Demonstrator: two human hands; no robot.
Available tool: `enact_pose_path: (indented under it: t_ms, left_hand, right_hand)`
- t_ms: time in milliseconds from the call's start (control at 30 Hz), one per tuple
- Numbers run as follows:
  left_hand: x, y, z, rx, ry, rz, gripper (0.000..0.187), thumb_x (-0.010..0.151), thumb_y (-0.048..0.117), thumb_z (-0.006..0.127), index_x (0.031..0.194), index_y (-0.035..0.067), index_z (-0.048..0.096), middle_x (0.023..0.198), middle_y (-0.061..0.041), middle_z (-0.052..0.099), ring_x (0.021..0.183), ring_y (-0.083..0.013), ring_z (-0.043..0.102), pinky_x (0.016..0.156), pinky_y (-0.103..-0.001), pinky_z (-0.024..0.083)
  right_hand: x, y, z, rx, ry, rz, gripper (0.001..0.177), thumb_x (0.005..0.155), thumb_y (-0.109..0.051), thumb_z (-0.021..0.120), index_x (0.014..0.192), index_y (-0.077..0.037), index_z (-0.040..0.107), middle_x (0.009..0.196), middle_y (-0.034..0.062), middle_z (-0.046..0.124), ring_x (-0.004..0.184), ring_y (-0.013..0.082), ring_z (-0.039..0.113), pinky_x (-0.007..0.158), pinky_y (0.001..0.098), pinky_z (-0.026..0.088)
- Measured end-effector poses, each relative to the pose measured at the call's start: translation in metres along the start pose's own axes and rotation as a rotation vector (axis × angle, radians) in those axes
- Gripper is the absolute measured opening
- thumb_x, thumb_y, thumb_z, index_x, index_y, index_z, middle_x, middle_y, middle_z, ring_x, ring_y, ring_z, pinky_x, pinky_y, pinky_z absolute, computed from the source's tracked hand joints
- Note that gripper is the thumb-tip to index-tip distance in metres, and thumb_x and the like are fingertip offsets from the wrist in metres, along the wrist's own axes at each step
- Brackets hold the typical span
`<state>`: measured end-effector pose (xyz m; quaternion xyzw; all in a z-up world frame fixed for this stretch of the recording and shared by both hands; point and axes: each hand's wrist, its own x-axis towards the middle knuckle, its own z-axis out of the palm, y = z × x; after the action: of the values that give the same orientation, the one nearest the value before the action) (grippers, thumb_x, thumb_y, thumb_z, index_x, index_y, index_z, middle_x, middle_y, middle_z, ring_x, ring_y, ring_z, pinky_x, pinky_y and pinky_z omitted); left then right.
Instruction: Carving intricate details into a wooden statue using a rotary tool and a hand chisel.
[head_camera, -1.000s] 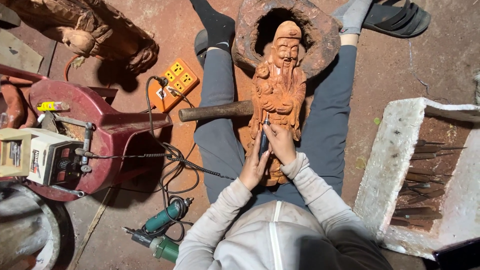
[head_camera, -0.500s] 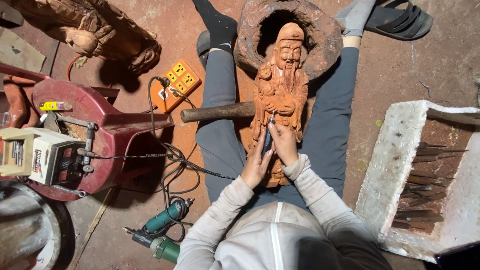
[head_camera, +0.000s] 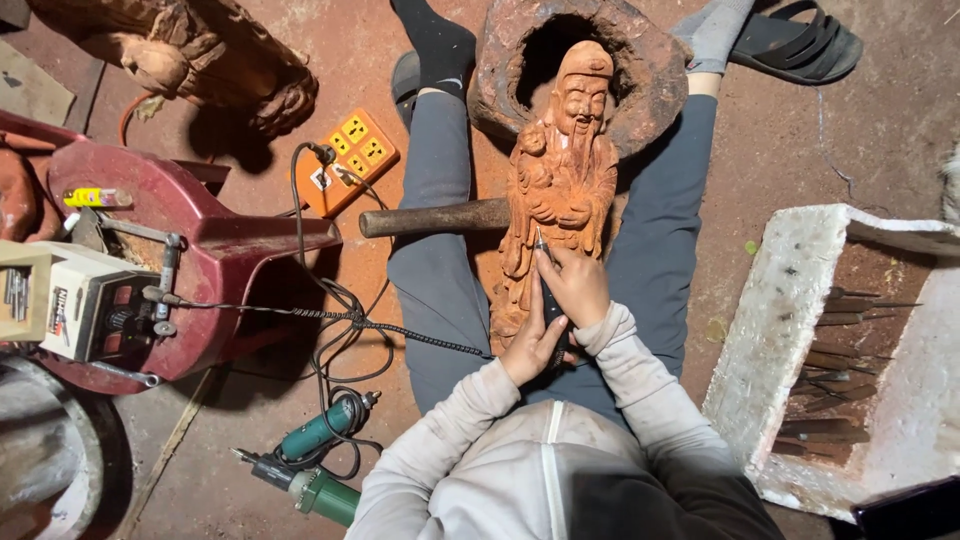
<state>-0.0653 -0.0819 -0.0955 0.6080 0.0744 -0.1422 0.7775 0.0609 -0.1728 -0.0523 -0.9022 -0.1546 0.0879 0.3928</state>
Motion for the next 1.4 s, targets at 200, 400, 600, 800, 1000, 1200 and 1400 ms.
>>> enact_pose_path:
  t_ms: [200,400,600,800,1000,1200,1400]
  left_hand:
    - [0.007,0.007,-0.001,-0.001,0.016,-0.028,0.085,0.108,0.014,0.042,0.159,0.017,-0.026,0.145,-0.045,0.033,0.097,-0.0458,0.067,0.068,-0.052,0.066]
    - [0.009,0.001,-0.002,-0.070,0.027,-0.088,0.086,0.108,0.016,0.044,0.160,0.020,-0.024,0.147,-0.044,0.031,0.099,-0.0438,0.067,0.073,-0.053,0.065]
    - [0.008,0.007,0.001,-0.108,0.037,-0.107,0.087,0.108,0.015,0.045,0.160,0.022,-0.024,0.147,-0.044,0.031,0.100,-0.0449,0.067,0.074,-0.054,0.065]
    - [0.006,0.023,0.004,-0.054,0.034,-0.092,0.085,0.108,0.015,0.045,0.161,0.020,-0.021,0.137,-0.044,0.042,0.094,-0.0423,0.068,0.070,-0.052,0.066]
    - [0.004,0.035,-0.003,-0.002,0.018,-0.075,0.079,0.110,0.020,0.042,0.163,0.020,-0.016,0.079,-0.026,0.067,0.056,-0.0357,0.070,0.050,-0.040,0.064]
    - [0.003,0.048,-0.008,0.147,0.008,-0.052,0.075,0.110,0.021,0.036,0.162,0.016,-0.018,0.076,-0.023,0.069,0.058,-0.0313,0.072,0.050,-0.037,0.063]
    - [0.007,0.041,-0.008,0.182,-0.012,-0.029,0.075,0.111,0.023,0.038,0.163,0.012,-0.015,0.077,-0.023,0.070,0.057,-0.0301,0.072,0.049,-0.036,0.062]
  right_hand:
    - [0.005,-0.006,-0.004,0.054,0.006,0.011,0.043,0.102,-0.037,0.065,0.070,-0.009,0.062,0.058,0.0165,0.061,0.065,0.0396,0.068,0.055,0.0433,0.051]
    - [0.006,-0.004,0.001,0.075,0.019,0.030,0.040,0.101,-0.035,0.067,0.069,-0.011,0.063,0.057,0.0142,0.061,0.066,0.0376,0.068,0.057,0.0411,0.052]
    - [0.006,0.001,0.001,0.080,0.016,0.038,0.041,0.100,-0.038,0.067,0.068,-0.013,0.063,0.055,0.0124,0.061,0.065,0.0363,0.068,0.056,0.0413,0.052]
    - [0.005,0.004,0.003,0.122,0.018,0.058,0.043,0.100,-0.037,0.068,0.066,-0.012,0.061,0.054,0.0120,0.059,0.060,0.0330,0.066,0.054,0.0379,0.050]
    - [0.002,-0.002,-0.002,0.146,0.001,0.099,0.045,0.100,-0.037,0.067,0.065,-0.011,0.061,0.053,0.0130,0.057,0.058,0.0337,0.065,0.052,0.0392,0.049]
    - [0.005,-0.009,-0.002,0.109,0.027,0.075,0.046,0.100,-0.040,0.069,0.065,-0.012,0.062,0.052,0.0107,0.059,0.059,0.0336,0.067,0.052,0.0384,0.050]
    - [0.004,0.002,0.002,0.195,0.043,0.098,0.044,0.100,-0.037,0.069,0.066,-0.011,0.061,0.052,0.0114,0.057,0.056,0.0301,0.064,0.051,0.0363,0.049]
